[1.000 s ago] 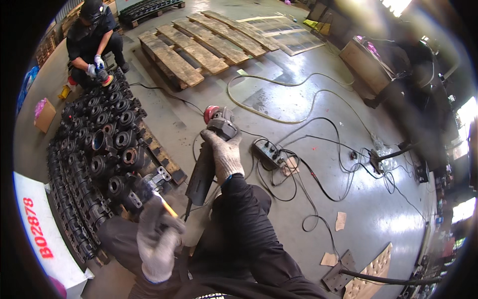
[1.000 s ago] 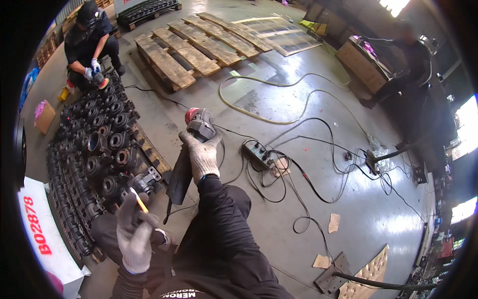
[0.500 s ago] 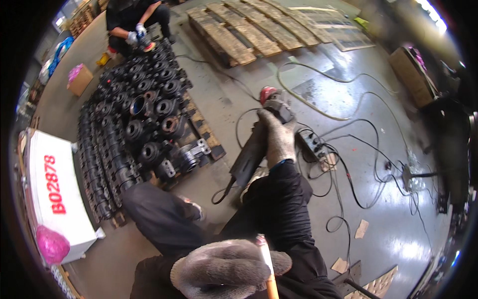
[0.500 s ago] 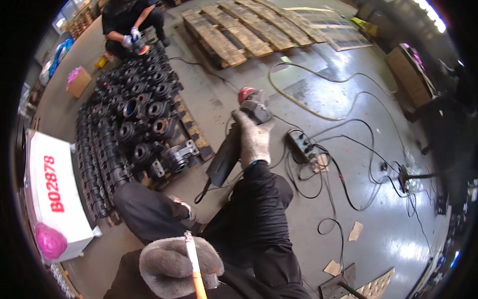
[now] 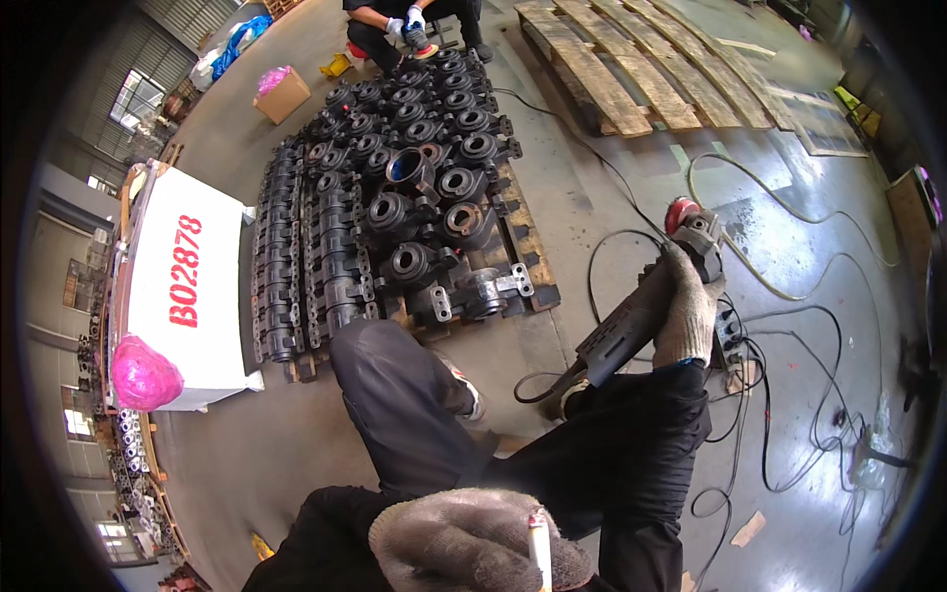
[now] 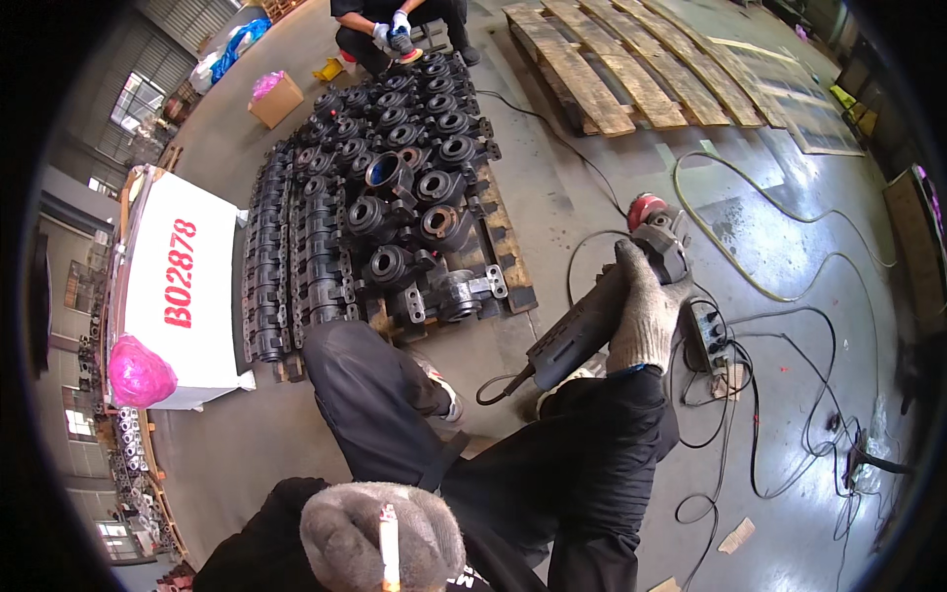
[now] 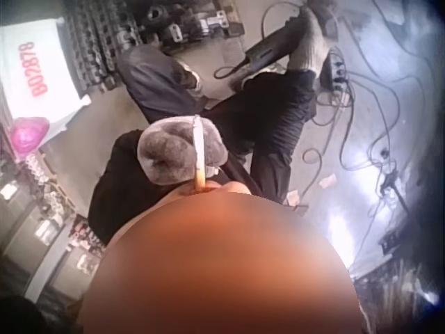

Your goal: The person sits on the floor and uses an angle grinder to smooth the surfaces of cylindrical metal parts arranged on a wooden pallet. They handle the parts one by one, rotating them to grind different sides, and place them back on the pallet after finishing.

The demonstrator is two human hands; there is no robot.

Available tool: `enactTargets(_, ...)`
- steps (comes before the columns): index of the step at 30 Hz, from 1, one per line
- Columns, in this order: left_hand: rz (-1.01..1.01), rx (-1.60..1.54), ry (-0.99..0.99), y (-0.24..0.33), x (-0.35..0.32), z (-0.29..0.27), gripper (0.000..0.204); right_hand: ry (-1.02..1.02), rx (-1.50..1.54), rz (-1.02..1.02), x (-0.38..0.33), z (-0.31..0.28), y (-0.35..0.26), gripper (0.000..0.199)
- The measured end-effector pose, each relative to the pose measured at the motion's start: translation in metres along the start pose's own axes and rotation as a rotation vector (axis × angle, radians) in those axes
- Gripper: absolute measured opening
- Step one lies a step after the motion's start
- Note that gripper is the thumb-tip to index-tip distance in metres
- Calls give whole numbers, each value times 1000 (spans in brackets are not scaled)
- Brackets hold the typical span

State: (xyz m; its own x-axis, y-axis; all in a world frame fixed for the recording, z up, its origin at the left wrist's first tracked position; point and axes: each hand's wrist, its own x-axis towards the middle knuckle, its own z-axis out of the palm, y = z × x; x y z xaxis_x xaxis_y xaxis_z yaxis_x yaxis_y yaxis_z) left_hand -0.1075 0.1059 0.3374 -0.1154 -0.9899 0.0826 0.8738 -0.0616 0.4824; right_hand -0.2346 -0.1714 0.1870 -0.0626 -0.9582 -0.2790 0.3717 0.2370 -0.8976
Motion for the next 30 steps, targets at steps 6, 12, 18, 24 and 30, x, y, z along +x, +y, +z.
enactTargets(6, 663, 725, 60, -4, 3, -60, 14, 50, -12, 64, -5, 4, -10, 75)
enactTargets(12, 225, 301, 912, -6, 11, -161, 30, 130, -26, 19, -6, 0, -7, 65)
enactTargets(18, 138, 734, 1107, -21, 39, -287, 53, 139, -33, 88, -14, 14, -12, 63)
enactTargets(24, -404, 1872, 1007, -5, 65, -369, 96, 96, -50, 88, -13, 14, -15, 67)
enactTargets(30, -532, 2446, 666, -10, 75, -391, 118, 172, -82, 104, -20, 31, -25, 80)
